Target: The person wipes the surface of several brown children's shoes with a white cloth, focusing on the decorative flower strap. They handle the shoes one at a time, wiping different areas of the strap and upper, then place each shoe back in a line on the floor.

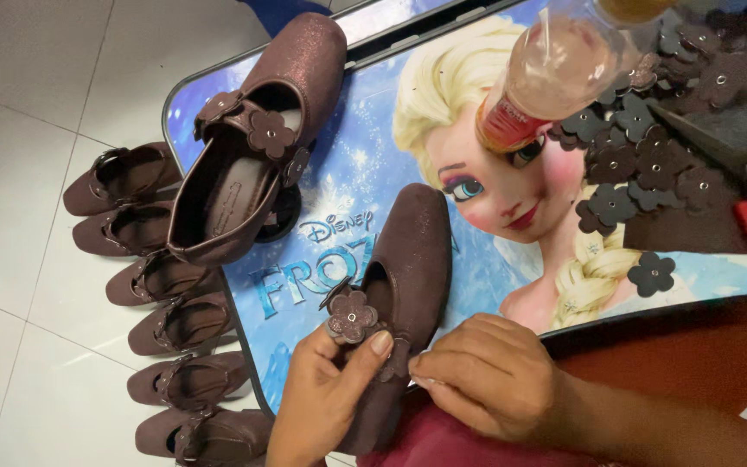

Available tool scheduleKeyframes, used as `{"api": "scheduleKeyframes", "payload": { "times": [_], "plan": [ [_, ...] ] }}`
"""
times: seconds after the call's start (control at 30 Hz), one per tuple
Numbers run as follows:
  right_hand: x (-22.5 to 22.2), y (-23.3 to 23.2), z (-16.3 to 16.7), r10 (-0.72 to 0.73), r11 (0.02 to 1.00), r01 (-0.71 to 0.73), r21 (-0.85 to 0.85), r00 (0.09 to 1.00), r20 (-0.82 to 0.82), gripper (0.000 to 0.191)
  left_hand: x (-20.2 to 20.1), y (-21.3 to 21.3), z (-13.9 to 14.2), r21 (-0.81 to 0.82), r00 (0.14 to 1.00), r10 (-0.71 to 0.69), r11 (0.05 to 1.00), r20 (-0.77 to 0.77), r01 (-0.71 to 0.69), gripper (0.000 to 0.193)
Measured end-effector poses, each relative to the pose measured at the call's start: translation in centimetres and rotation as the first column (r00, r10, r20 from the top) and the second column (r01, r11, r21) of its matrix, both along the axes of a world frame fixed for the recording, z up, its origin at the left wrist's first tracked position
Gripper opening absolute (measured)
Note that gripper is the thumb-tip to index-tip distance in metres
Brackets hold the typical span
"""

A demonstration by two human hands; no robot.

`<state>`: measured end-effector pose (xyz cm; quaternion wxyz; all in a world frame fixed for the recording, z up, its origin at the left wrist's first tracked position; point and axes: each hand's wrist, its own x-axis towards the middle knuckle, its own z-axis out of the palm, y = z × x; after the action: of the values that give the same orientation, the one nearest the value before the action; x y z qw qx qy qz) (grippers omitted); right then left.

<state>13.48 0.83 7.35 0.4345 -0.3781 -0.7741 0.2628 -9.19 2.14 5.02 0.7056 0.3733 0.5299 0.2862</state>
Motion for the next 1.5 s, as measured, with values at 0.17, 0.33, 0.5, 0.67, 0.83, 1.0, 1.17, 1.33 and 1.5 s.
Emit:
{"api": "scheduleKeyframes", "payload": {
  "times": [0.17, 0.33, 0.5, 0.67, 0.83, 1.0, 1.17, 1.33, 1.5],
  "plan": [
    [0.5, 0.6, 1.0, -0.136, 0.990, 0.135, -0.025, 0.990, -0.029, 0.024, 0.8, 0.5, 1.4, 0.064, 0.965, -0.171, 0.980, -0.199, 0.187, 0.027],
    [2.5, 1.1, 3.1, -0.220, 0.954, 0.216, -0.208, 0.976, 0.004, 0.023, 1.7, 1.3, 4.8, 0.067, 0.917, -0.316, 0.938, -0.242, 0.341, 0.036],
    [4.0, -0.1, 4.9, 0.091, 0.983, -0.090, -0.158, 0.996, 0.004, 0.022, 0.9, 3.1, 6.8, 0.213, 0.592, -0.598, 0.584, -0.539, 0.783, 0.038],
    [3.3, -0.6, 3.2, 0.045, 0.893, -0.014, -0.450, 0.997, 0.058, 0.019, 1.0, 3.1, 6.4, 0.388, 0.576, -0.189, 0.571, -0.796, 0.723, 0.038],
    [4.1, -0.2, 3.0, 0.050, 0.824, -0.039, -0.565, 0.999, 0.005, 0.014, 1.8, 2.3, 5.7, 0.569, 0.640, 0.110, 0.588, -0.761, 0.575, 0.038],
    [4.6, 1.3, 4.5, -0.011, 0.871, 0.053, -0.489, 0.996, 0.088, 0.014, 2.2, 2.3, 4.9, 0.597, 0.677, 0.129, 0.607, -0.725, 0.524, 0.038],
    [2.8, 4.4, 4.1, 0.001, 0.794, 0.036, -0.607, 0.998, 0.059, 0.012, 2.3, 2.9, 4.3, 0.627, 0.753, 0.060, 0.599, -0.655, 0.498, 0.036],
    [1.1, 6.9, 3.2, 0.107, 0.788, -0.029, -0.615, 0.990, 0.090, 0.013, 2.5, 3.1, 4.0, 0.602, 0.785, 0.009, 0.648, -0.619, 0.467, 0.027],
    [0.9, 7.4, 2.8, 0.005, 0.719, 0.090, -0.689, 0.991, 0.135, 0.015, 2.6, 2.9, 3.9, 0.637, 0.825, 0.035, 0.655, -0.564, 0.407, 0.024]
  ]
}}
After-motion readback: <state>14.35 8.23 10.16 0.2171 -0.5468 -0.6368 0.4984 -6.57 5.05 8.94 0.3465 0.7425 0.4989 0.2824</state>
